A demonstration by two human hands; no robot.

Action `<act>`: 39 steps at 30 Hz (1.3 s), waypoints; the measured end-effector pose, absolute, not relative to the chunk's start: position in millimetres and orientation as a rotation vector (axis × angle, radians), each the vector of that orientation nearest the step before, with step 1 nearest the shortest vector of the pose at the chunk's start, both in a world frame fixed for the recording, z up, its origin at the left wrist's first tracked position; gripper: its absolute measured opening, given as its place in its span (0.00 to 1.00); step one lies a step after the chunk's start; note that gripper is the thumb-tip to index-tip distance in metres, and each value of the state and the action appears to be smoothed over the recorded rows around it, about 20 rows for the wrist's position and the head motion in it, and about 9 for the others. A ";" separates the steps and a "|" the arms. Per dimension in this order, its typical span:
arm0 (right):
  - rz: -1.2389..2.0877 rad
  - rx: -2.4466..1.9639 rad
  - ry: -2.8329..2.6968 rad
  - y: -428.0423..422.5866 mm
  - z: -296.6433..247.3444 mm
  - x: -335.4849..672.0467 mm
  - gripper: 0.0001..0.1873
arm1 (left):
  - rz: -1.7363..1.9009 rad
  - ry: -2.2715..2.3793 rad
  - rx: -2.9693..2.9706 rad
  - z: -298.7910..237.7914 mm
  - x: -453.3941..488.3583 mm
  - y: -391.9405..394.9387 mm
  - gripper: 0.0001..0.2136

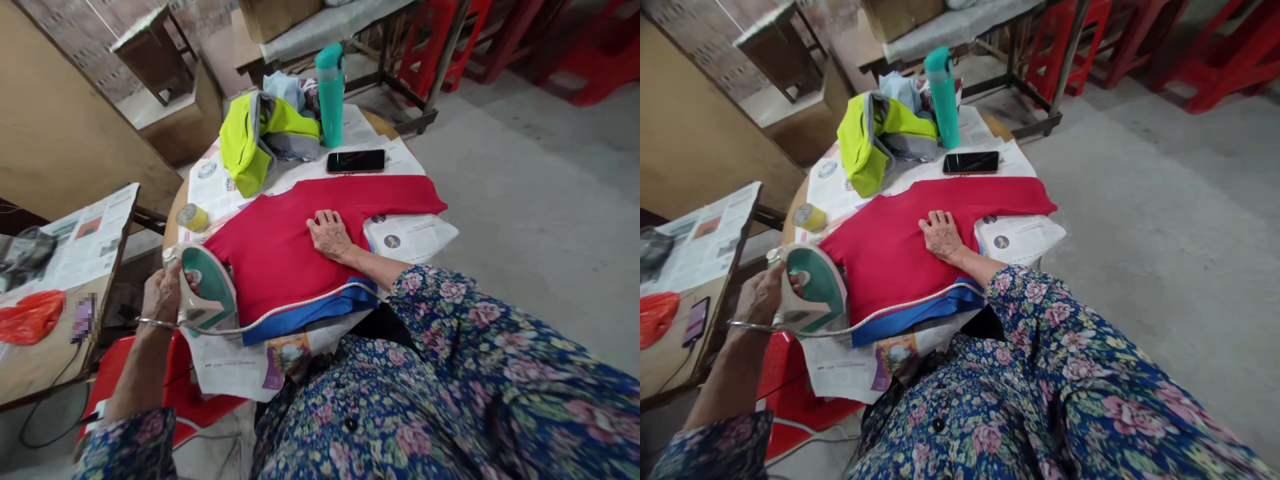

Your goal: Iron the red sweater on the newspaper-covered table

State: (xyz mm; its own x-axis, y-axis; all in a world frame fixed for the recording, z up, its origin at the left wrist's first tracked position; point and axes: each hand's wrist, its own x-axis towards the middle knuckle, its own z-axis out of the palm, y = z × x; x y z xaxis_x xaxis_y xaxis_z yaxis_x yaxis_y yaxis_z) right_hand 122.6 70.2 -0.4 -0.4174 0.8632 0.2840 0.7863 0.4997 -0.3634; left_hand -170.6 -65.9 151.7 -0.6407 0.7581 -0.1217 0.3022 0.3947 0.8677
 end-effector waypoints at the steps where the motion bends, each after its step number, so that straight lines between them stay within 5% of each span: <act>1: 0.235 -1.359 -2.309 71.1 -1.3 123.3 0.19 | 1.213 2.124 0.849 153.9 -161.5 -68.6 0.17; 13: 0.396 -1.314 -2.205 90.0 -11.7 135.2 0.18 | 0.867 1.766 1.211 136.5 -50.8 -3.2 0.18; 28: 0.475 -1.337 -2.217 89.3 2.5 136.4 0.18 | 0.344 1.514 1.576 150.2 -52.4 -114.0 0.18; 39: 0.849 -1.116 -2.400 144.7 21.2 162.2 0.10 | 0.258 1.535 1.756 163.3 -62.7 -65.4 0.21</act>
State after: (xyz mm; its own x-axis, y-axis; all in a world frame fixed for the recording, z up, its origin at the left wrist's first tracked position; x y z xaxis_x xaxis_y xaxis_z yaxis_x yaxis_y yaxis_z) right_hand 162.2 144.7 21.2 -0.6234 0.7789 0.0686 0.5625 0.5077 -0.6526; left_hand -62.7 -65.4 163.3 0.2521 0.9109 -0.3267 0.7537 0.0269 0.6567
